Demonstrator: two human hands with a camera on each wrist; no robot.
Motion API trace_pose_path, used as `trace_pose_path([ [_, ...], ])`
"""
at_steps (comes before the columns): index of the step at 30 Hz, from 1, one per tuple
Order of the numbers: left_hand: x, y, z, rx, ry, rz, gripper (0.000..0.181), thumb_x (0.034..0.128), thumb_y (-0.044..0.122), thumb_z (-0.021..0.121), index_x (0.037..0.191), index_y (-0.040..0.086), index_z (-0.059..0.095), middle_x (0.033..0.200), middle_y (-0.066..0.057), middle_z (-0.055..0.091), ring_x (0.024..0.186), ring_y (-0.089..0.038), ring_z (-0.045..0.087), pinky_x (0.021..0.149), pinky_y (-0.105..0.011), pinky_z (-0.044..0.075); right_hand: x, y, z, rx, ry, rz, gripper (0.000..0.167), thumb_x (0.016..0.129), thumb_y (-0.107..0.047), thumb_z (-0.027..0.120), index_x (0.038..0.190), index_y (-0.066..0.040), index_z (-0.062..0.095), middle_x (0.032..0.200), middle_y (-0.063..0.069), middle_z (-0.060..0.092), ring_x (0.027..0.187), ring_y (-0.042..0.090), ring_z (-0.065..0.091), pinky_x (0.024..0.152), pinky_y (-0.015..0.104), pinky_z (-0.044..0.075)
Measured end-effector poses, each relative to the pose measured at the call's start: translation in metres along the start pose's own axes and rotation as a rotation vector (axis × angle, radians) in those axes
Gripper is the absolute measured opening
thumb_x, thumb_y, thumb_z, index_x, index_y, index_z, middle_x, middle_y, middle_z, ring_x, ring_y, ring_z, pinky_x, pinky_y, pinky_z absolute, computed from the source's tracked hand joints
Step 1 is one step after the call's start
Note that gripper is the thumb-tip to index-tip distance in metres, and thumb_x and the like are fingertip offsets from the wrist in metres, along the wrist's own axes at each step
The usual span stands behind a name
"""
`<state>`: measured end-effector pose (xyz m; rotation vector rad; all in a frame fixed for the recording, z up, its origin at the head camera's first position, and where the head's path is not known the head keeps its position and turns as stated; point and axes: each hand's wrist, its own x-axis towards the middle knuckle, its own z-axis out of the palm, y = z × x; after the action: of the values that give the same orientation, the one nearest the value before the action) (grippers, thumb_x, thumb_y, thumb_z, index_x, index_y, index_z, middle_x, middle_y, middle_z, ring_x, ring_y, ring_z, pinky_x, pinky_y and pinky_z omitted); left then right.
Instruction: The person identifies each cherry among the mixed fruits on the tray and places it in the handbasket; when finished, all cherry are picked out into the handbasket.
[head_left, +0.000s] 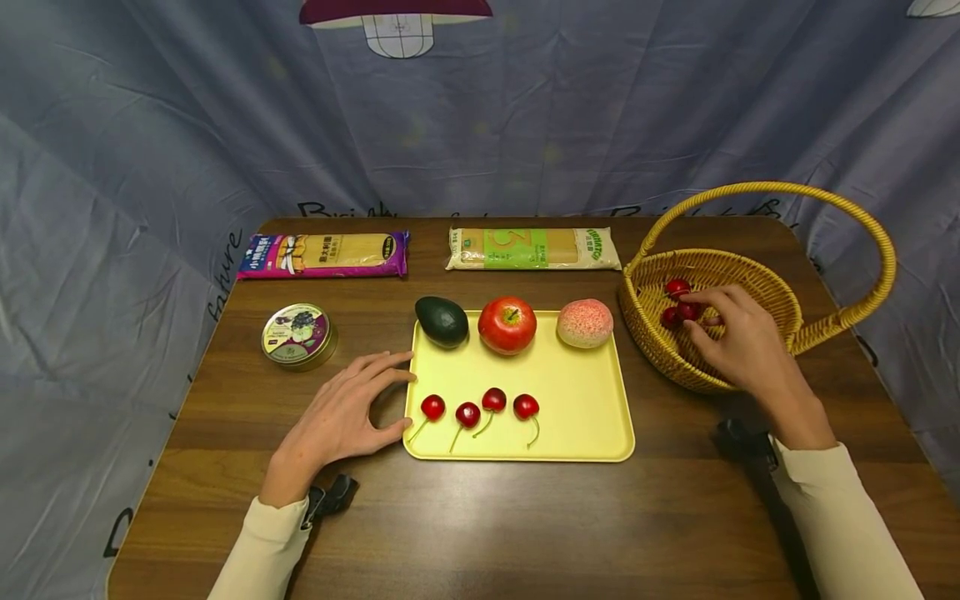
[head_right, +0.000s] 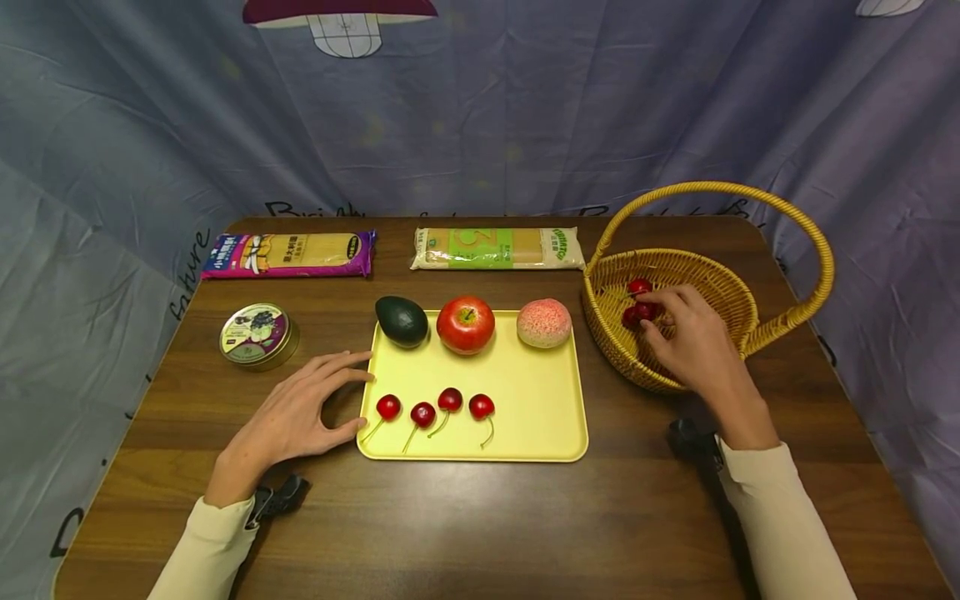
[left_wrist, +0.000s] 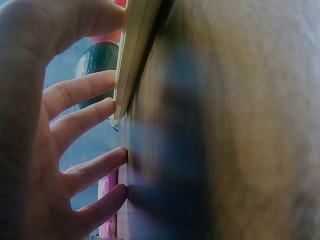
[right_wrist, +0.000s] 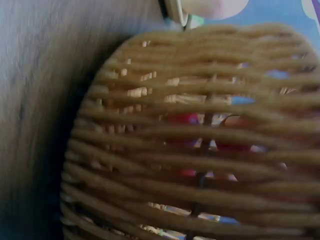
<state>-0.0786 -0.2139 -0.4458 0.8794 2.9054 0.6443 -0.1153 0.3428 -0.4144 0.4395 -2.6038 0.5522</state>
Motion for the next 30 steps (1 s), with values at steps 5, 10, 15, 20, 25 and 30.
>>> trace_pose_path([
  [5,-0.001,0.0,0.0,-0.004,0.001,0.001,0.057,0.0883,0.048,0.083,0.139,0.025,0.07,0.167,0.004,0.047,0.154,-0.032,0.043,0.109,-0.069,0.047,0.004,0.009,0.001,-0.008,-0.042,0.023,0.04,0.08,0.006,0.084,0.119,0.002,0.075,0.108,0.022,0.068,0.087,0.035,0.064,0.071,0.018,0.038],
  [10,-0.001,0.0,0.0,-0.008,0.003,0.001,0.057,0.0881,0.048,0.083,0.139,0.025,0.07,0.167,0.005,0.047,0.154,-0.031,0.043,0.109,-0.068,0.047,0.007,0.017,0.001,0.004,-0.108,0.066,0.038,0.081,0.007,0.084,0.117,0.004,0.073,0.108,0.023,0.065,0.083,0.036,0.066,0.066,0.008,0.039],
  [15,0.0,0.0,0.0,-0.015,0.004,0.002,0.057,0.0881,0.047,0.083,0.139,0.025,0.07,0.167,0.005,0.047,0.154,-0.032,0.042,0.11,-0.069,0.046,0.01,0.022,0.002,-0.011,-0.132,0.058,0.04,0.08,0.006,0.085,0.117,0.003,0.071,0.108,0.024,0.064,0.079,0.033,0.064,0.063,0.021,0.046],
  [20,0.0,0.0,0.0,-0.016,0.002,0.001,0.056,0.0882,0.047,0.083,0.139,0.025,0.07,0.167,0.006,0.047,0.154,-0.031,0.042,0.11,-0.069,0.046,0.011,0.027,0.004,-0.019,-0.147,0.06,0.041,0.08,0.004,0.086,0.118,0.002,0.07,0.108,0.025,0.063,0.075,0.031,0.062,0.06,0.033,0.047],
  [25,-0.001,0.0,0.0,-0.014,-0.002,-0.002,0.057,0.0882,0.047,0.083,0.139,0.025,0.07,0.167,0.005,0.047,0.154,-0.032,0.042,0.111,-0.069,0.045,0.011,0.028,0.006,-0.029,-0.174,0.081,0.04,0.082,0.002,0.086,0.118,0.001,0.07,0.107,0.025,0.063,0.076,0.03,0.062,0.061,0.038,0.048],
  [30,0.0,-0.001,0.001,-0.014,-0.002,0.0,0.058,0.0882,0.048,0.083,0.14,0.024,0.07,0.167,0.004,0.047,0.153,-0.033,0.043,0.11,-0.069,0.046,0.01,0.03,0.006,-0.03,-0.195,0.089,0.039,0.082,0.002,0.085,0.119,0.001,0.07,0.107,0.025,0.062,0.078,0.031,0.062,0.063,0.041,0.048],
])
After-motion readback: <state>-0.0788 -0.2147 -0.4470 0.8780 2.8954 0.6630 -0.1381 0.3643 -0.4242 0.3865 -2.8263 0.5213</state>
